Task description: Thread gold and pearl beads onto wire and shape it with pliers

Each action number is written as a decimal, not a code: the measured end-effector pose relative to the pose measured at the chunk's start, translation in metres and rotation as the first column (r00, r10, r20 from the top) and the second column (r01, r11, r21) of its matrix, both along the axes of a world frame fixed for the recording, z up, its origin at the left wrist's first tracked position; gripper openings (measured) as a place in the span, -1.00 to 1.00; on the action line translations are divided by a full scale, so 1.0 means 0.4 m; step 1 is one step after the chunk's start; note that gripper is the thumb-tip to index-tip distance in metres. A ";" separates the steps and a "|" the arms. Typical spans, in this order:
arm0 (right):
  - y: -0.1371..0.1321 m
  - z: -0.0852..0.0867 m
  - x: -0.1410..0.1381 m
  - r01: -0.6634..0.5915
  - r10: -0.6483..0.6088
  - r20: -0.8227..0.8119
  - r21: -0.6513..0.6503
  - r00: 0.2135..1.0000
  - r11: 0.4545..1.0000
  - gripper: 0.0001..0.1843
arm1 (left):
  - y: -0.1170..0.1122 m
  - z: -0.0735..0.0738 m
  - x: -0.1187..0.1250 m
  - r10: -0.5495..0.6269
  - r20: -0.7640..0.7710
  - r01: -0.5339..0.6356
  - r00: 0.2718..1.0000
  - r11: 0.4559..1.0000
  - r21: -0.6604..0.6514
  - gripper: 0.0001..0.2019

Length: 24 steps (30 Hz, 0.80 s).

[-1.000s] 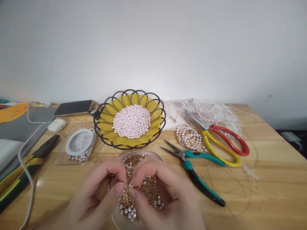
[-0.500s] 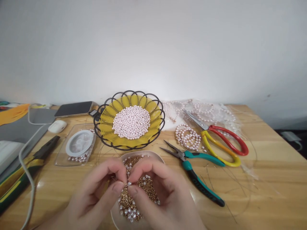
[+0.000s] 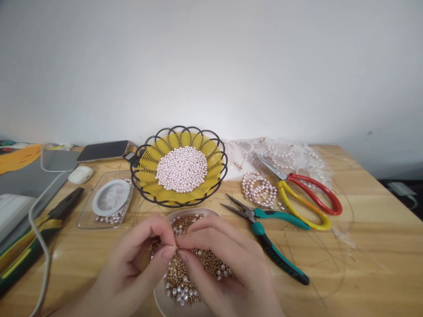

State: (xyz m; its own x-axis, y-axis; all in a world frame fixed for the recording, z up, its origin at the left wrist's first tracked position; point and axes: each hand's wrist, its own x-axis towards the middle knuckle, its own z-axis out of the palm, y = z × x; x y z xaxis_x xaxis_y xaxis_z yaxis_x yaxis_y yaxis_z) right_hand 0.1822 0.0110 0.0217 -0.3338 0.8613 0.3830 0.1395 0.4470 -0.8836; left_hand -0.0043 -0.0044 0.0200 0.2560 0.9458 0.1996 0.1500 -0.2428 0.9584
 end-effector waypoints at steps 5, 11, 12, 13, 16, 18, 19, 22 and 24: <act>0.002 -0.005 0.008 -0.004 -0.007 0.120 0.094 0.993 0.996 -0.66 | 0.001 -0.007 -0.004 0.024 -0.072 -0.020 0.997 0.998 0.060 -0.86; 0.006 -0.006 0.002 -0.023 0.021 0.081 0.024 0.996 0.999 -0.68 | 0.007 -0.002 0.002 0.050 -0.114 -0.037 0.992 0.993 0.114 -0.86; 0.005 -0.008 0.000 -0.028 0.029 0.047 -0.009 0.998 1.000 -0.69 | 0.007 -0.002 0.002 0.048 -0.117 -0.034 0.992 0.992 0.118 -0.86; 0.005 -0.011 -0.003 -0.033 0.033 0.008 -0.042 0.999 0.999 -0.71 | 0.006 -0.003 0.002 0.049 -0.117 -0.035 0.992 0.992 0.119 -0.87; 0.001 -0.019 -0.010 -0.027 0.005 -0.125 -0.177 0.992 0.984 -0.75 | 0.004 -0.007 -0.001 0.062 -0.121 -0.049 0.991 0.993 0.106 -0.88; 0.000 -0.018 -0.013 -0.021 -0.043 -0.205 -0.301 0.978 0.954 -0.79 | 0.004 -0.009 -0.003 0.067 -0.109 -0.057 0.992 0.994 0.088 -0.88; 0.000 -0.015 -0.014 -0.028 -0.061 -0.232 -0.362 0.971 0.932 -0.82 | 0.004 -0.009 -0.004 0.064 -0.100 -0.057 0.993 0.996 0.074 -0.88; 0.002 0.003 -0.013 -0.071 -0.067 -0.249 -0.507 0.966 0.859 -0.88 | 0.003 -0.008 -0.004 0.014 -0.038 -0.013 0.999 1.000 0.016 -0.86; 0.005 0.016 -0.010 -0.104 -0.053 -0.252 -0.571 0.966 0.815 -0.87 | 0.002 -0.007 -0.003 -0.018 0.012 0.019 1.000 1.000 -0.022 -0.86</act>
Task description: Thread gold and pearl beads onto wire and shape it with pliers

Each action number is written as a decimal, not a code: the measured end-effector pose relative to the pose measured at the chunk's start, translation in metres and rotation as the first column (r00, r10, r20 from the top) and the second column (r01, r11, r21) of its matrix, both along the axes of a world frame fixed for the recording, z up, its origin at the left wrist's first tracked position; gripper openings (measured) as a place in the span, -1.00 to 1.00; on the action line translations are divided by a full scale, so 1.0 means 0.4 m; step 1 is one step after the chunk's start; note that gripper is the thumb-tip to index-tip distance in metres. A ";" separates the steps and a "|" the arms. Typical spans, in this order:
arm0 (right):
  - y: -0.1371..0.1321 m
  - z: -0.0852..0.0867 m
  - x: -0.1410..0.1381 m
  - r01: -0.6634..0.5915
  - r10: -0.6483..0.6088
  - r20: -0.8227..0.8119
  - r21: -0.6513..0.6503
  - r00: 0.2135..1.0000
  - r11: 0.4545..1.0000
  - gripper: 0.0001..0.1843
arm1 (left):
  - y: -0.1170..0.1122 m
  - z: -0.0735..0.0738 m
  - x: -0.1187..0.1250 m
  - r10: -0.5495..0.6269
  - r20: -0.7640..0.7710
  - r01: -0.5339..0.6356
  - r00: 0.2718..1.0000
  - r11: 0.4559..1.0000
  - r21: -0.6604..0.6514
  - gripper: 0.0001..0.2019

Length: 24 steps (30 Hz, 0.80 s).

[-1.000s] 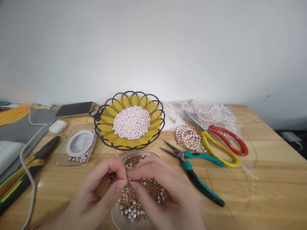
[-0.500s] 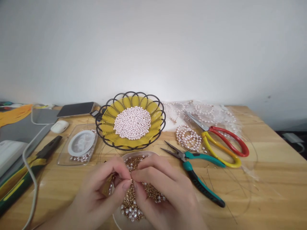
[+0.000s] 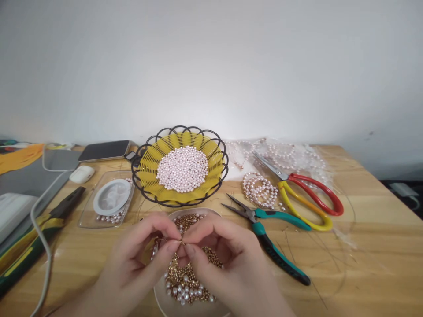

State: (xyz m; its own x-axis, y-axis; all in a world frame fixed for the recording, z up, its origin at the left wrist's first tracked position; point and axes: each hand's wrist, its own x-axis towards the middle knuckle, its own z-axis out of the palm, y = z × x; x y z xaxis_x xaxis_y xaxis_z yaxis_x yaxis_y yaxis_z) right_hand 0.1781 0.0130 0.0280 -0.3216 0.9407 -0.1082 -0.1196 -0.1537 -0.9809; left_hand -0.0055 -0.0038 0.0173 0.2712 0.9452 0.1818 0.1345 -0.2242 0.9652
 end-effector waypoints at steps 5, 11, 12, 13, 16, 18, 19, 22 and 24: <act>0.004 0.005 0.004 -0.036 0.028 -0.061 -0.142 0.998 0.989 -0.85 | -0.002 0.001 0.005 0.004 0.043 -0.003 0.999 1.000 -0.024 -0.91; 0.007 -0.004 0.003 -0.073 0.060 -0.089 -0.157 0.994 0.985 -0.76 | 0.006 0.004 0.006 -0.004 0.046 0.002 0.999 0.999 0.041 -0.86; 0.007 -0.004 0.002 -0.074 0.061 -0.088 -0.155 0.994 0.985 -0.74 | 0.007 0.004 0.006 -0.009 0.047 0.006 0.999 0.999 0.048 -0.86; 0.008 -0.005 0.002 -0.070 0.057 -0.085 -0.155 0.995 0.985 -0.72 | 0.007 0.004 0.006 -0.012 0.046 0.010 0.999 0.999 0.043 -0.86; 0.008 -0.005 0.002 -0.055 0.042 -0.082 -0.164 0.996 0.985 -0.66 | 0.007 0.007 0.005 -0.012 0.068 0.010 0.998 1.000 0.023 -0.86; 0.009 -0.005 0.001 -0.063 0.044 -0.105 -0.179 0.993 0.982 -0.65 | 0.009 0.010 0.006 -0.009 0.095 0.008 0.995 1.000 0.018 -0.84; 0.010 -0.005 0.000 -0.071 0.047 -0.126 -0.189 0.991 0.979 -0.66 | 0.010 0.012 0.006 -0.007 0.105 0.004 0.994 1.000 0.022 -0.83; 0.013 -0.008 -0.002 -0.102 0.051 -0.205 -0.246 0.977 0.964 -0.67 | 0.014 0.016 0.005 0.033 0.059 -0.037 0.998 0.996 0.075 -0.87; 0.015 -0.011 -0.002 -0.109 0.040 -0.240 -0.282 0.970 0.953 -0.67 | 0.017 0.015 0.002 0.060 -0.005 -0.059 0.998 0.988 0.140 -0.87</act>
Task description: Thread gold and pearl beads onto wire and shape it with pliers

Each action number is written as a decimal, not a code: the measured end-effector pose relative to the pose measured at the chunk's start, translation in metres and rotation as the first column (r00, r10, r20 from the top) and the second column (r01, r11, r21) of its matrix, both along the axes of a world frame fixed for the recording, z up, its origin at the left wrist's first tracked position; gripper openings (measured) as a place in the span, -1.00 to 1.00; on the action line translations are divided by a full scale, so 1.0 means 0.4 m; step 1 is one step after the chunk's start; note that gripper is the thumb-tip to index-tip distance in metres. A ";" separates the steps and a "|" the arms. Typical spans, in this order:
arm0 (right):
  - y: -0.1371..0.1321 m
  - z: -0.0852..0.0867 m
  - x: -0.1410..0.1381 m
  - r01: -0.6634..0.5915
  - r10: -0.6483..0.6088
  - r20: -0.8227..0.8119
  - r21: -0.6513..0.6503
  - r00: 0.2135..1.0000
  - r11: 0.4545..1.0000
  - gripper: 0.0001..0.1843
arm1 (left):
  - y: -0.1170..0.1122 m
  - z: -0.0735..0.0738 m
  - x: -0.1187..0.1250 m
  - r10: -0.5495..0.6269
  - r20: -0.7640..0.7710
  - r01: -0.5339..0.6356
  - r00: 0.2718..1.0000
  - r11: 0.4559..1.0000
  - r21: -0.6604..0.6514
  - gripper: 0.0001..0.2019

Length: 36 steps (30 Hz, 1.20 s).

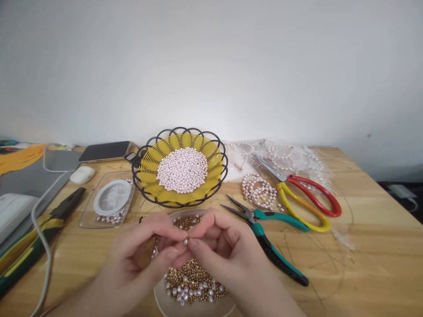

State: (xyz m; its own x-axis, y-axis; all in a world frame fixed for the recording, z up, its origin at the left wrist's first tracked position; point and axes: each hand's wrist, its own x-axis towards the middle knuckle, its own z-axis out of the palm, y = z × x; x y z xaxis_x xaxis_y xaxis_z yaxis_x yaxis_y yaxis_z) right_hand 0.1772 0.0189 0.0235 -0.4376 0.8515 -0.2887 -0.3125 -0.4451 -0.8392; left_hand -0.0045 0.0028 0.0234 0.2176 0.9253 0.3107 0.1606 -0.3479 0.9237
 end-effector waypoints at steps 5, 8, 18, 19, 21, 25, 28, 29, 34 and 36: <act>0.005 -0.002 0.004 -0.013 0.012 -0.017 -0.024 1.000 1.000 -0.68 | -0.001 -0.001 -0.002 0.005 -0.055 -0.001 0.998 0.998 0.065 -0.78; 0.006 0.001 0.004 -0.026 0.026 -0.001 -0.065 1.000 0.998 -0.68 | -0.002 0.000 0.000 0.024 -0.077 -0.019 0.997 0.997 0.070 -0.76; 0.020 -0.035 0.011 -0.107 0.106 0.008 0.032 0.994 0.994 -0.71 | 0.000 -0.018 0.005 0.080 -0.068 -0.074 0.994 0.993 0.091 -0.83; 0.022 -0.039 0.013 -0.107 0.107 0.016 0.033 0.994 0.994 -0.70 | 0.000 -0.019 0.005 0.087 -0.075 -0.080 0.993 0.992 0.096 -0.83; 0.023 -0.043 0.017 -0.110 0.109 0.023 0.034 0.994 0.993 -0.69 | -0.002 -0.020 0.005 0.106 -0.098 -0.095 0.990 0.989 0.109 -0.84; 0.023 -0.036 0.025 -0.157 0.154 0.088 0.035 0.984 0.987 -0.65 | -0.002 -0.021 0.003 0.122 -0.145 -0.097 0.982 0.981 0.170 -0.85; 0.026 -0.029 0.028 -0.202 0.195 0.159 0.030 0.968 0.979 -0.58 | 0.000 -0.020 0.000 0.107 -0.198 -0.062 0.974 0.974 0.220 -0.87; 0.028 -0.029 0.029 -0.206 0.199 0.167 0.028 0.966 0.978 -0.56 | 0.001 -0.019 -0.001 0.103 -0.214 -0.050 0.971 0.970 0.239 -0.88; 0.031 -0.036 0.027 -0.180 0.173 0.160 0.031 0.972 0.983 -0.56 | 0.002 -0.021 -0.002 0.123 -0.229 -0.044 0.966 0.945 0.324 -0.88; 0.030 -0.036 0.027 -0.174 0.166 0.154 0.039 0.974 0.984 -0.57 | 0.001 -0.024 -0.003 0.130 -0.236 -0.051 0.963 0.948 0.315 -0.88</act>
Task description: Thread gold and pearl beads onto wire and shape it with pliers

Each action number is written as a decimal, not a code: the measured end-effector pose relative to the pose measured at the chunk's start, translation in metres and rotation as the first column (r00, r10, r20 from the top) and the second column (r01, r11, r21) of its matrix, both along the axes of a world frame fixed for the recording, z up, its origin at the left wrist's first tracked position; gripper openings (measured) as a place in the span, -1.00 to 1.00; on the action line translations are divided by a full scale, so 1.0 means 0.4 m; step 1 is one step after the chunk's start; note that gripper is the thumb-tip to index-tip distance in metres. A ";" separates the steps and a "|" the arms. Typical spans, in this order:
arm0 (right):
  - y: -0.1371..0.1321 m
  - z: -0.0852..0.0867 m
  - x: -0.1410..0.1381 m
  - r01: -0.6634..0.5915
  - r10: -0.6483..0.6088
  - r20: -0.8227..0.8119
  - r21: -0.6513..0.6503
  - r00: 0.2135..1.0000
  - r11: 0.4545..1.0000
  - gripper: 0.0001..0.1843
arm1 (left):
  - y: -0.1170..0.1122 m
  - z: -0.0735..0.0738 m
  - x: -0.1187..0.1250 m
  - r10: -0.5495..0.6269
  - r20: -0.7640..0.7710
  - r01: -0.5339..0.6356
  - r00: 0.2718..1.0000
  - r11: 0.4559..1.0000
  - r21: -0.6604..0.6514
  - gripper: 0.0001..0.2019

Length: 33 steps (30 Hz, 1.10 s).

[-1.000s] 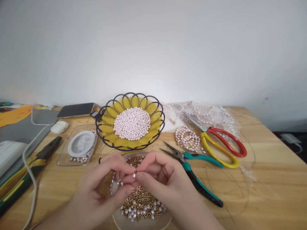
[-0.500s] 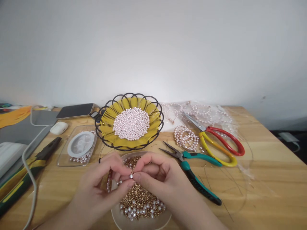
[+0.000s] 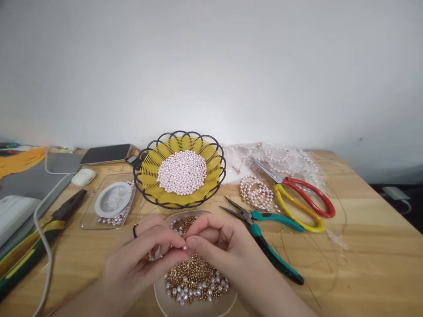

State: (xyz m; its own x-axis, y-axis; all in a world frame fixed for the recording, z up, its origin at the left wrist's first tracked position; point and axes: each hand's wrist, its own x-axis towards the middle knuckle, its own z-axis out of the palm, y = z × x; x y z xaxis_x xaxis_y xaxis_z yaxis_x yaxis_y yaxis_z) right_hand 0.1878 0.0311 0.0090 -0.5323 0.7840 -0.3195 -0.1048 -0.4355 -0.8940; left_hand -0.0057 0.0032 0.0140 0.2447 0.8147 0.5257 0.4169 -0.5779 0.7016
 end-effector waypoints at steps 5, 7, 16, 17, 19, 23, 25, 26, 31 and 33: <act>-0.007 0.006 0.000 0.037 -0.037 0.001 0.034 0.999 0.999 -0.58 | 0.001 -0.004 -0.003 0.015 -0.008 -0.015 1.000 0.999 -0.031 -0.88; -0.009 0.003 -0.001 0.044 -0.044 -0.023 0.023 0.999 0.999 -0.60 | 0.003 -0.004 -0.003 0.010 -0.013 -0.010 1.000 1.000 -0.018 -0.89; -0.013 -0.016 -0.009 0.104 -0.104 -0.005 0.083 0.995 0.991 -0.62 | 0.003 -0.001 -0.003 0.036 -0.089 -0.032 0.995 0.998 0.054 -0.90; -0.012 -0.011 -0.011 0.094 -0.096 0.012 0.091 0.995 0.991 -0.62 | 0.003 -0.002 -0.005 0.032 -0.121 -0.024 0.992 0.997 0.071 -0.89; -0.010 0.001 -0.016 0.068 -0.073 0.047 0.110 0.996 0.992 -0.61 | 0.004 -0.005 -0.008 0.030 -0.185 -0.009 0.982 0.993 0.114 -0.88; -0.013 0.006 -0.023 0.056 -0.078 0.126 0.172 0.989 0.984 -0.68 | 0.006 -0.011 -0.013 0.057 -0.216 -0.018 0.975 0.984 0.176 -0.87; -0.020 -0.003 -0.021 0.045 -0.089 0.179 0.236 0.980 0.971 -0.76 | 0.007 -0.014 -0.012 0.068 -0.209 -0.028 0.976 0.981 0.192 -0.87; -0.024 -0.008 -0.019 0.032 -0.090 0.200 0.276 0.976 0.961 -0.80 | 0.006 -0.015 -0.011 0.073 -0.205 -0.032 0.976 0.980 0.199 -0.87; -0.033 -0.022 -0.011 0.003 -0.098 0.216 0.403 0.971 0.915 -0.84 | 0.005 -0.017 -0.007 0.066 -0.203 -0.029 0.977 0.983 0.182 -0.81; -0.032 -0.020 -0.015 0.029 -0.110 0.181 0.397 0.977 0.917 -0.85 | 0.007 -0.016 -0.006 0.059 -0.190 -0.027 0.980 0.986 0.166 -0.81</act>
State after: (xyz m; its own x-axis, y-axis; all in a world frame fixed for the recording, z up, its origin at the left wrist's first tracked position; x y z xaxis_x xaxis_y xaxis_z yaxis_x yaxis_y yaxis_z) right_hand 0.1818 0.0184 0.0010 -0.4300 0.8999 -0.0725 0.0725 -0.0456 -0.9963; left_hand -0.0080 0.0059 0.0077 0.3212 0.7349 0.5972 0.5621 -0.6555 0.5043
